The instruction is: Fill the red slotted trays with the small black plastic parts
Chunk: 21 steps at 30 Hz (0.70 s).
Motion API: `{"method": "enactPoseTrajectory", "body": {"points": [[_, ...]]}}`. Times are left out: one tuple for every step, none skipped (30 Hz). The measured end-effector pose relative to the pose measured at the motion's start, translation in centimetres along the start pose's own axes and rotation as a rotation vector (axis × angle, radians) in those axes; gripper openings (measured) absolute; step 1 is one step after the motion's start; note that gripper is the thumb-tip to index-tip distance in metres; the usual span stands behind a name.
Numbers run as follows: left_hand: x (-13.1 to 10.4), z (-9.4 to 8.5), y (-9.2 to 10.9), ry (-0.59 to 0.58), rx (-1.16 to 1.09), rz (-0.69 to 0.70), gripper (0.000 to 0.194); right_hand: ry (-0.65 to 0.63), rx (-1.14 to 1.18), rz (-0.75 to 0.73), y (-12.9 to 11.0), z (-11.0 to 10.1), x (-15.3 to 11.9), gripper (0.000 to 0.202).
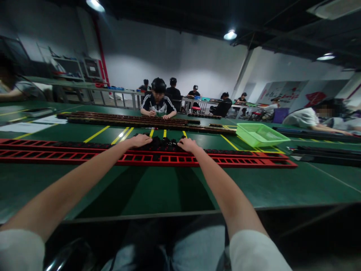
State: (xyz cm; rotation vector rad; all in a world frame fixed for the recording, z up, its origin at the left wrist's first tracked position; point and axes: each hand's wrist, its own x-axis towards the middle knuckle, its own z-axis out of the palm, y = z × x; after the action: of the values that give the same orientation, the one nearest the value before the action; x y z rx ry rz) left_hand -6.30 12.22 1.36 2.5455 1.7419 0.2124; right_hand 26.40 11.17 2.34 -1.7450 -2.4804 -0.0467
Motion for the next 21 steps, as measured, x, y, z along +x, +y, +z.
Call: {"method": "enactPoseTrajectory", "body": {"points": [[-1.0,0.0,-0.2,-0.002,-0.010,0.000,0.054,0.012,0.011,0.004,0.2,0.2,-1.0,0.041],[-1.9,0.2,-0.3,0.012,-0.021,0.006,0.053,0.037,0.025,0.003,0.4,0.4,-2.0,0.042],[-2.8,0.5,-0.4,0.049,-0.029,0.015,0.052,0.076,0.037,0.009,0.5,0.6,-2.7,0.042],[-3.6,0.8,-0.3,0.089,-0.032,0.021,0.051,0.123,0.048,0.019,0.6,0.9,-3.4,0.042],[-4.4,1.3,-0.3,0.123,-0.031,0.024,0.051,0.150,0.059,0.028,0.6,1.0,-3.8,0.042],[-5.0,1.8,-0.2,0.162,-0.027,0.026,0.052,0.161,0.071,0.033,0.6,1.2,-4.1,0.041],[-5.6,2.2,0.0,0.206,-0.023,0.027,0.054,0.160,0.082,0.030,0.6,1.3,-4.3,0.040],[-6.0,2.6,0.1,0.234,-0.024,0.022,0.056,0.151,0.090,0.026,0.5,1.3,-4.4,0.040],[-6.3,2.9,0.3,0.238,-0.029,0.012,0.057,0.147,0.093,0.019,0.5,1.3,-4.3,0.039],[-6.5,3.1,0.5,0.242,-0.034,0.002,0.057,0.145,0.093,0.013,0.5,1.3,-4.3,0.039],[-6.7,3.2,0.7,0.241,-0.037,-0.007,0.057,0.146,0.090,0.012,0.6,1.3,-4.2,0.039],[-6.8,3.3,0.8,0.240,-0.037,-0.012,0.057,0.150,0.089,0.011,0.6,1.3,-4.2,0.038],[-6.9,3.2,1.0,0.243,-0.033,-0.009,0.057,0.154,0.092,0.011,0.6,1.3,-4.2,0.038],[-6.9,3.1,1.1,0.245,-0.028,-0.001,0.057,0.159,0.099,0.011,0.6,1.4,-4.2,0.037],[-7.0,3.0,1.1,0.248,-0.026,0.006,0.056,0.167,0.109,0.013,0.7,1.4,-4.2,0.035],[-7.1,2.9,1.1,0.250,-0.027,0.012,0.056,0.181,0.122,0.018,0.7,1.4,-4.3,0.034],[-7.1,2.8,1.2,0.254,-0.032,0.012,0.055,0.201,0.134,0.027,0.8,1.4,-4.4,0.033],[-7.2,2.8,1.2,0.261,-0.038,0.008,0.055,0.224,0.146,0.042,0.9,1.4,-4.5,0.033],[-7.3,2.7,1.2,0.268,-0.044,0.003,0.054,0.249,0.154,0.064,1.0,1.3,-4.6,0.033],[-7.4,2.7,1.2,0.272,-0.048,0.002,0.053,0.273,0.158,0.094,1.1,1.2,-4.8,0.033],[-7.5,2.7,1.2,0.274,-0.050,0.006,0.053,0.294,0.158,0.126,1.3,1.1,-5.0,0.033]]}}
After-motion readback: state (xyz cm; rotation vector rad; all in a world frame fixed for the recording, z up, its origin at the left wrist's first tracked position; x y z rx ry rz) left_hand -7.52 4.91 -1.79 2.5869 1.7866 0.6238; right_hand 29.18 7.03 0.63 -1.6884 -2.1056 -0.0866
